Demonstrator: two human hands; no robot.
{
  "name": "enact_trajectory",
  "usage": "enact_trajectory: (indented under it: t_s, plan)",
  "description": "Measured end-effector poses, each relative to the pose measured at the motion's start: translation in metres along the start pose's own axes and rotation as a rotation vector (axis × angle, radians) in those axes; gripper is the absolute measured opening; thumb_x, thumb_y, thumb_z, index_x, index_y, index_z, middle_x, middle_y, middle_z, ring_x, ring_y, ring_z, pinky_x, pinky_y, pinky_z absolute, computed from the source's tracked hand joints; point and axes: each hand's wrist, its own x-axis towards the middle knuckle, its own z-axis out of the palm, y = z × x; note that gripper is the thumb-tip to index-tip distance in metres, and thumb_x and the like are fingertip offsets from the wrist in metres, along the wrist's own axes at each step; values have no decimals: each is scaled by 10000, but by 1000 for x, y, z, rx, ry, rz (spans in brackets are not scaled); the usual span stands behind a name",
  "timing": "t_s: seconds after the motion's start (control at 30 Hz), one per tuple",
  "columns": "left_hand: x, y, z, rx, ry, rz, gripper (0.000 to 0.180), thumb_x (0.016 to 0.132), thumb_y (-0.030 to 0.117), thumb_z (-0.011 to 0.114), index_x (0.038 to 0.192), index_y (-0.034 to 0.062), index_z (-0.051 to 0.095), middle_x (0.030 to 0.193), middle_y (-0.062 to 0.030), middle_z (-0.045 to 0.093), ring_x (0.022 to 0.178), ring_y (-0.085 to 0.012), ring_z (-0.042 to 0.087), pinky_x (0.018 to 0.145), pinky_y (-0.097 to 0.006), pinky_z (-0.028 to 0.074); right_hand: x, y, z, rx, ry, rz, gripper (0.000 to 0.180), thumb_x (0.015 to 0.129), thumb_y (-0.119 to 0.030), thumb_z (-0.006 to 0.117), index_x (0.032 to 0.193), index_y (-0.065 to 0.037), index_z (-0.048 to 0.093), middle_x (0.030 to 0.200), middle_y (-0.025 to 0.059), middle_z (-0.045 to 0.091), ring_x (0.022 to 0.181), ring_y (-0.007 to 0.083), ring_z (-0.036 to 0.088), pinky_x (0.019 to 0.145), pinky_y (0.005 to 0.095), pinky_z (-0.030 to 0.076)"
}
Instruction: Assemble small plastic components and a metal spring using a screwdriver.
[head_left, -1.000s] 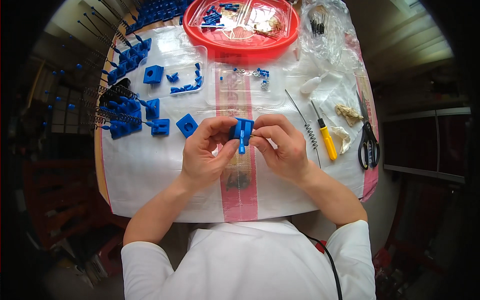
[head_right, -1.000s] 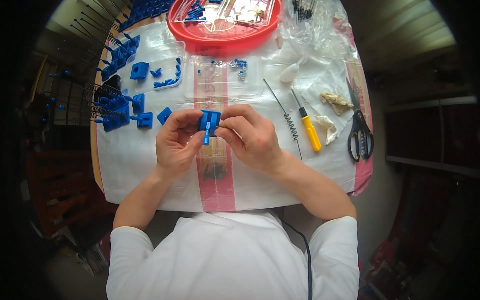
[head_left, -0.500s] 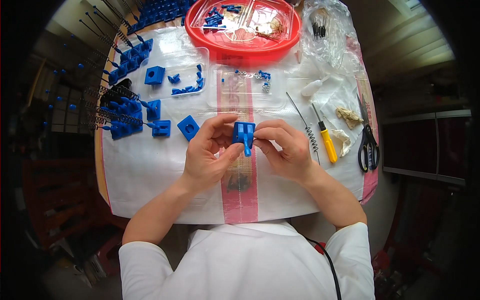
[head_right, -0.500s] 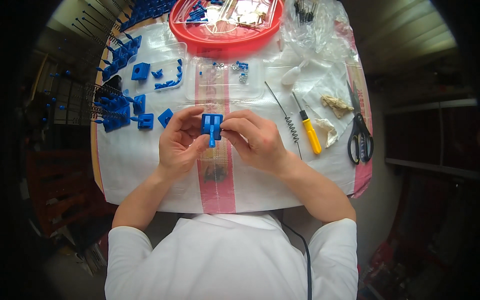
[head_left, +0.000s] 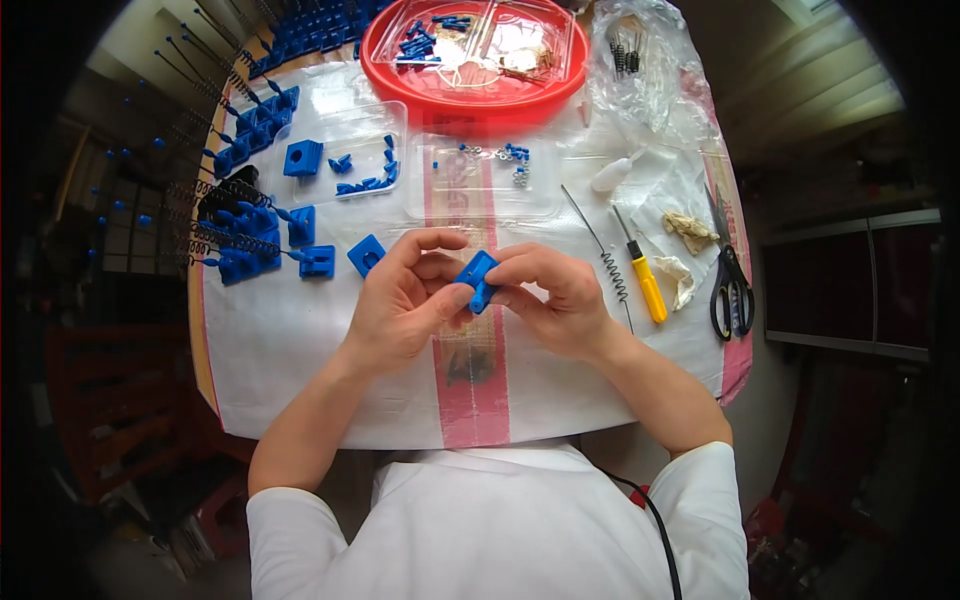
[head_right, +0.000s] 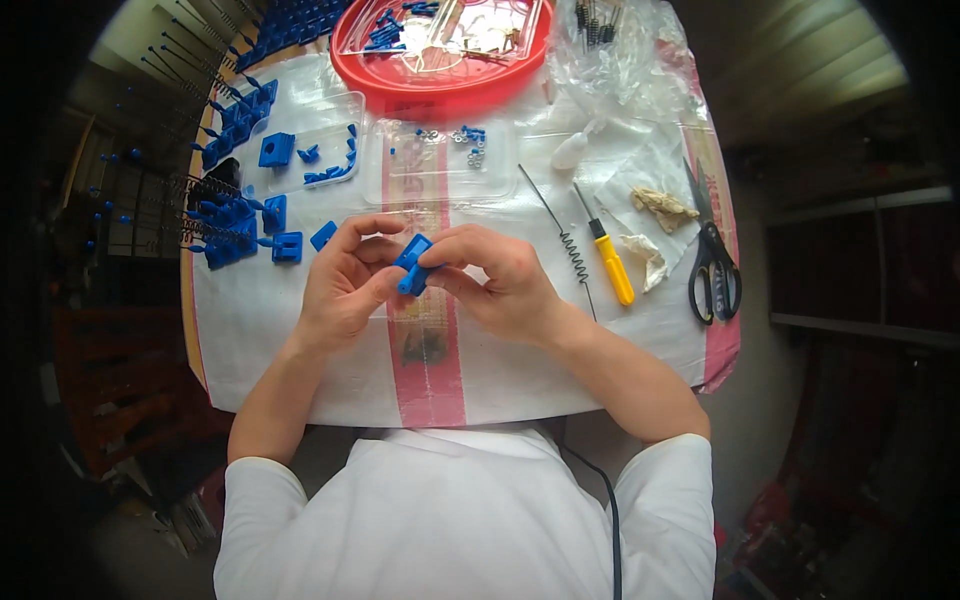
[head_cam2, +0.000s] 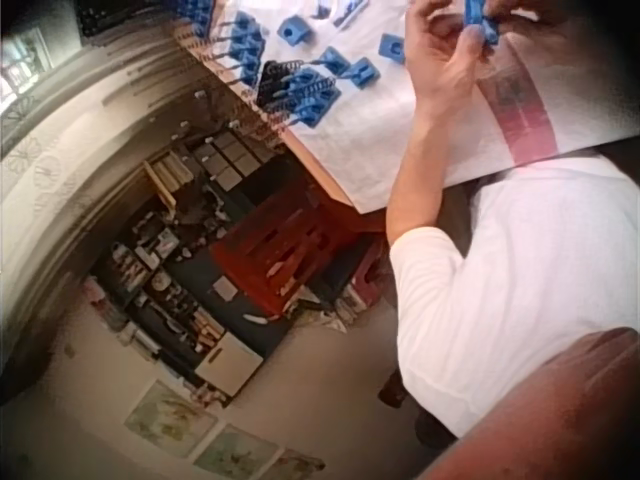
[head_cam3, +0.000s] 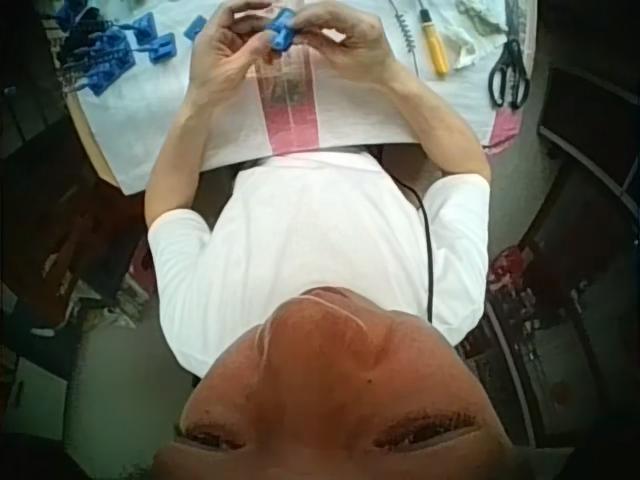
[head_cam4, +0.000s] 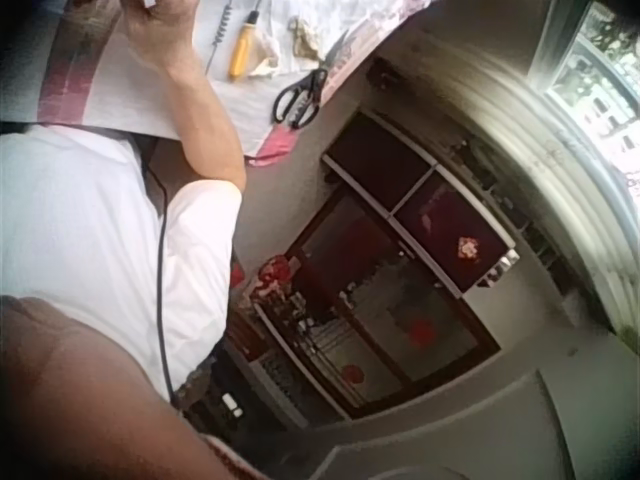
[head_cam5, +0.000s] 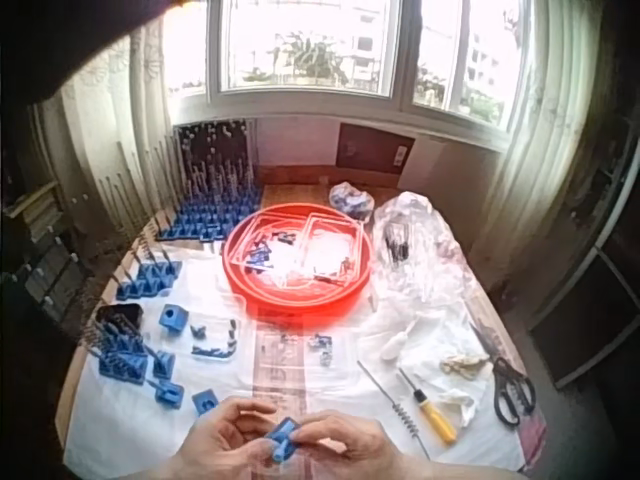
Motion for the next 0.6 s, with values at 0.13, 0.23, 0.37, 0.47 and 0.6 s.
enact_trajectory:
  t_s: [0.13,0.23,0.37,0.47,0.6]
  plan:
    - [0,13,3,275,100,85,374,929,45,667,1268,-12,520,1018,-76,658,824,-97,622,685,-234,502,-3,-1,2,287,76,218,268,844,112,670,1092,15,640,1003,111,694,919,182,702,780,296,585]
    - [-6,44,7,765,143,130,301,911,49,681,1190,-13,588,1004,-72,657,789,-77,602,654,-229,472,-3,-4,-3,275,59,338,234,863,115,643,1079,26,643,1005,99,697,936,172,699,805,295,583]
    - [8,66,15,1193,126,308,305,867,-25,649,1170,-1,623,1006,-99,651,773,-156,596,625,-259,449,-7,1,-1,236,24,294,229,879,109,625,1094,32,634,998,96,694,936,174,701,819,295,584]
    - [42,55,2,1385,168,458,279,846,-8,657,1124,-7,639,1032,-136,647,887,-274,620,764,-344,490,-5,1,0,277,6,325,224,886,107,616,1099,36,629,1005,94,694,953,168,699,828,295,585]
    - [92,31,-8,1503,177,539,285,816,15,678,1100,11,660,1096,-138,640,1060,-327,585,931,-399,468,0,-2,-4,341,35,390,205,893,105,613,1087,41,629,1021,95,695,976,158,695,845,294,584]
